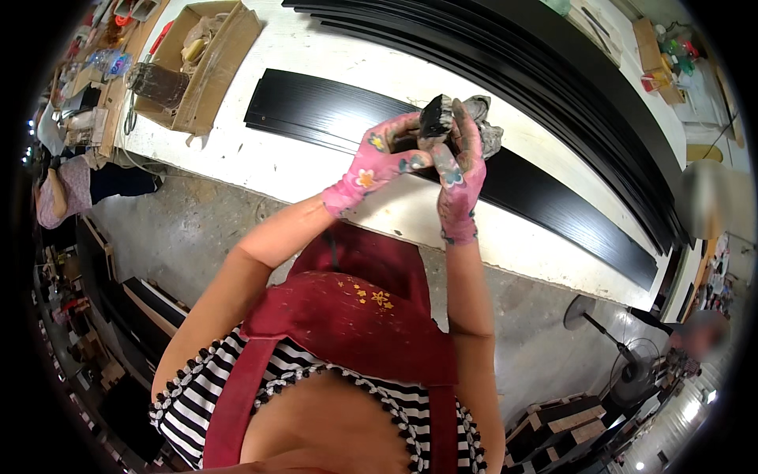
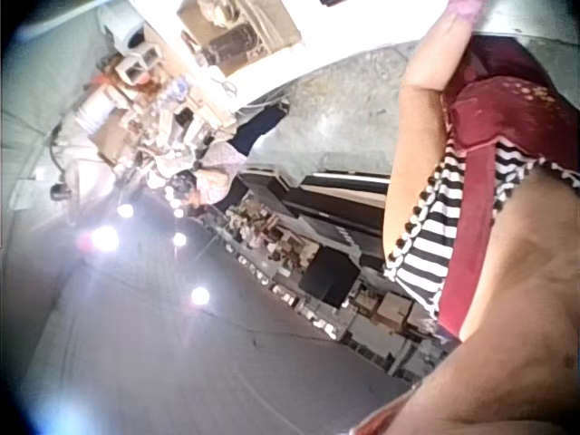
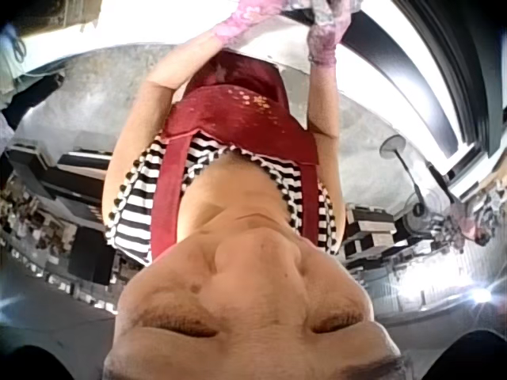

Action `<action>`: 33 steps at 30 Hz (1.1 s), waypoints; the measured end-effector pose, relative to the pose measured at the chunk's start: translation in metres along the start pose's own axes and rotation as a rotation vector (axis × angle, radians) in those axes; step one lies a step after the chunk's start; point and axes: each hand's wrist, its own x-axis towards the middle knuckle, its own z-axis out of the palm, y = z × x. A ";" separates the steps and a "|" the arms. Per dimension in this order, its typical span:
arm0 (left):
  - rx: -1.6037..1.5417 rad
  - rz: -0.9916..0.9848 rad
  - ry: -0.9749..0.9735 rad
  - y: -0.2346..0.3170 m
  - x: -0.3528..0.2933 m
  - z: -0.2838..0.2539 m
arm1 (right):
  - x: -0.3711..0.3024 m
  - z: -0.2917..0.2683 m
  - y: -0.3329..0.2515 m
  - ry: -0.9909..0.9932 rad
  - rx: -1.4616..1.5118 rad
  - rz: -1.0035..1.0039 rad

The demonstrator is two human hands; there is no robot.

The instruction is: The person dips a brush into a container of dark liquid and applies it to a long, curved piece of wood. They then use a cloth to wipe the surface of the wood, spreading the finish evenly. The person repeats this process, alternating between applying the liquid and wiping the wood with the cloth.

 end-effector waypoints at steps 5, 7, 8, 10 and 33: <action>0.344 0.231 0.359 0.033 0.011 -0.091 | 0.013 -0.024 0.017 0.140 -1.552 -0.352; 1.100 0.424 0.646 0.054 0.026 -0.145 | 0.018 -0.032 0.039 0.198 -1.573 -0.228; 1.222 0.419 0.721 0.056 0.028 -0.165 | 0.020 -0.036 0.050 0.177 -1.567 -0.154; 1.551 0.408 0.766 0.054 0.031 -0.195 | 0.021 -0.045 0.066 0.152 -1.605 -0.081; 1.329 0.182 0.744 0.037 0.028 -0.248 | 0.065 -0.018 0.082 0.036 -1.431 -0.129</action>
